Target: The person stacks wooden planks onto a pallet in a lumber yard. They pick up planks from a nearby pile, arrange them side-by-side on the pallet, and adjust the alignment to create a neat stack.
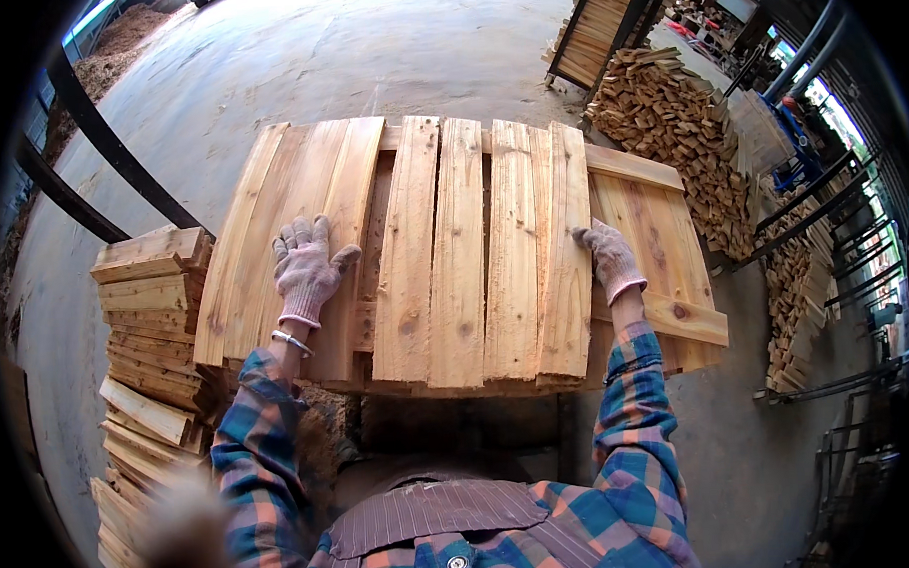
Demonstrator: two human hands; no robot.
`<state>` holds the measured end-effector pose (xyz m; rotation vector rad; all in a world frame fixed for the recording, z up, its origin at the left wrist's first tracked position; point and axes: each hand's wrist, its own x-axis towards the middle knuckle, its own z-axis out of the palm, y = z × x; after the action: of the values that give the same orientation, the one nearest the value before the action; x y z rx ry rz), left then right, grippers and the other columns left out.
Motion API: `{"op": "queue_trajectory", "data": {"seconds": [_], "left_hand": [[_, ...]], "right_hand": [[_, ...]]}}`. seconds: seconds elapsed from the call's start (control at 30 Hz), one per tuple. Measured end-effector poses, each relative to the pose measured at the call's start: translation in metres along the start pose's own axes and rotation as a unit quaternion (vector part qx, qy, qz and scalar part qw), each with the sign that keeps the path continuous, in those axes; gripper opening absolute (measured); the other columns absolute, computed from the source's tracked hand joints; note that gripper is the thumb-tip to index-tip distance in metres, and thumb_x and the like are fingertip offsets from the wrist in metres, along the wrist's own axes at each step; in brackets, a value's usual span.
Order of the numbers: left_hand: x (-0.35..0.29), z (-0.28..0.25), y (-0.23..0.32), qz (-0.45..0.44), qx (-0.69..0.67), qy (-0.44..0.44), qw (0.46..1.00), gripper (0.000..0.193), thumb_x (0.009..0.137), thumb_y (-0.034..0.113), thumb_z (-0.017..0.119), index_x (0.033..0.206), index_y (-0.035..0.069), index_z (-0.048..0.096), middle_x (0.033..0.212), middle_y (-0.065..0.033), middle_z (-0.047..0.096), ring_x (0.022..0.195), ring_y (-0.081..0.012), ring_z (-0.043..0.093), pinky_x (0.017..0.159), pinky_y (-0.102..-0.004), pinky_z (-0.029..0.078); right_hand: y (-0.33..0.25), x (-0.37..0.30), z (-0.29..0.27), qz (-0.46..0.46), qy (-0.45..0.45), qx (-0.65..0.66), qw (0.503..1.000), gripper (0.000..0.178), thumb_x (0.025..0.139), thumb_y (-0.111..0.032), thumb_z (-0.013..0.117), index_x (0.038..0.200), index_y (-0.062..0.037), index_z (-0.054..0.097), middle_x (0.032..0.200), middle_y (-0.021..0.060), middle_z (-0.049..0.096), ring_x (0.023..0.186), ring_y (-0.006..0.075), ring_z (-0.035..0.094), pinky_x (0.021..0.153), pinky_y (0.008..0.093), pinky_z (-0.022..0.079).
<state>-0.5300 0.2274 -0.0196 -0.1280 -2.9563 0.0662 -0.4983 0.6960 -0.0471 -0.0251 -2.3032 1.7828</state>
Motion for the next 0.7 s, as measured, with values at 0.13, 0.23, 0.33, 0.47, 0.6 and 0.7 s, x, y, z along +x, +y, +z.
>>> {"op": "queue_trajectory", "data": {"seconds": [0.13, 0.23, 0.33, 0.47, 0.6, 0.7], "left_hand": [[0.001, -0.002, -0.003, -0.003, -0.02, -0.03, 0.999, 0.089, 0.086, 0.074, 0.037, 0.146, 0.008, 0.038, 0.146, -0.0208, 0.037, 0.137, -0.0422, 0.03, 0.114, -0.0528, 0.019], [0.0, 0.001, -0.002, -0.01, -0.033, -0.025, 0.999, 0.092, 0.084, 0.077, 0.036, 0.146, 0.009, 0.038, 0.152, -0.0225, 0.03, 0.14, -0.0433, 0.027, 0.115, -0.0535, 0.019], [0.0, 0.0, -0.001, -0.011, -0.022, -0.03, 0.999, 0.093, 0.084, 0.077, 0.035, 0.146, 0.009, 0.037, 0.153, -0.0234, 0.029, 0.14, -0.0436, 0.026, 0.115, -0.0533, 0.018], [0.0, -0.004, -0.001, -0.001, -0.036, -0.034, 0.999, 0.093, 0.083, 0.078, 0.034, 0.146, 0.008, 0.038, 0.151, -0.0245, 0.031, 0.14, -0.044, 0.027, 0.115, -0.0536, 0.017], [-0.001, -0.006, -0.001, -0.004, -0.035, -0.034, 0.999, 0.093, 0.083, 0.078, 0.034, 0.145, 0.008, 0.04, 0.15, -0.0258, 0.031, 0.139, -0.0448, 0.027, 0.115, -0.0536, 0.017], [-0.001, -0.006, 0.0, -0.005, -0.046, -0.045, 0.998, 0.094, 0.083, 0.077, 0.035, 0.145, 0.007, 0.039, 0.15, -0.0264, 0.031, 0.139, -0.0459, 0.027, 0.116, -0.0535, 0.017]], "right_hand": [[0.031, 0.033, -0.003, 0.091, 0.049, 0.073, 0.992, 0.013, 0.093, -0.004, 0.054, 0.097, 0.0033, 0.063, 0.09, 0.0067, 0.064, 0.076, 0.0112, 0.058, 0.067, 0.0225, 0.048], [0.045, 0.035, 0.003, 0.057, 0.061, 0.047, 0.995, 0.014, 0.094, -0.011, 0.059, 0.092, 0.002, 0.062, 0.082, 0.0043, 0.063, 0.07, 0.0095, 0.056, 0.062, 0.0248, 0.047], [0.037, 0.023, -0.003, 0.076, 0.097, -0.006, 0.992, 0.023, 0.09, -0.021, 0.068, 0.095, 0.0013, 0.063, 0.078, 0.004, 0.064, 0.069, 0.0071, 0.054, 0.061, 0.0271, 0.047], [-0.015, 0.022, -0.021, 0.09, 0.097, -0.203, 0.97, 0.036, 0.086, -0.023, 0.071, 0.111, 0.0006, 0.062, 0.092, 0.0145, 0.069, 0.075, 0.0162, 0.063, 0.068, 0.0312, 0.052], [-0.081, 0.026, -0.001, 0.072, 0.108, -0.534, 0.836, 0.077, 0.083, -0.04, 0.072, 0.144, -0.0061, 0.039, 0.098, 0.0192, 0.067, 0.09, 0.0281, 0.068, 0.071, 0.0425, 0.055], [-0.089, 0.03, 0.074, 0.146, -0.014, -0.483, 0.863, 0.083, 0.082, -0.042, 0.073, 0.148, -0.0103, 0.034, 0.103, 0.0197, 0.066, 0.087, 0.0266, 0.068, 0.07, 0.0417, 0.055]]}}
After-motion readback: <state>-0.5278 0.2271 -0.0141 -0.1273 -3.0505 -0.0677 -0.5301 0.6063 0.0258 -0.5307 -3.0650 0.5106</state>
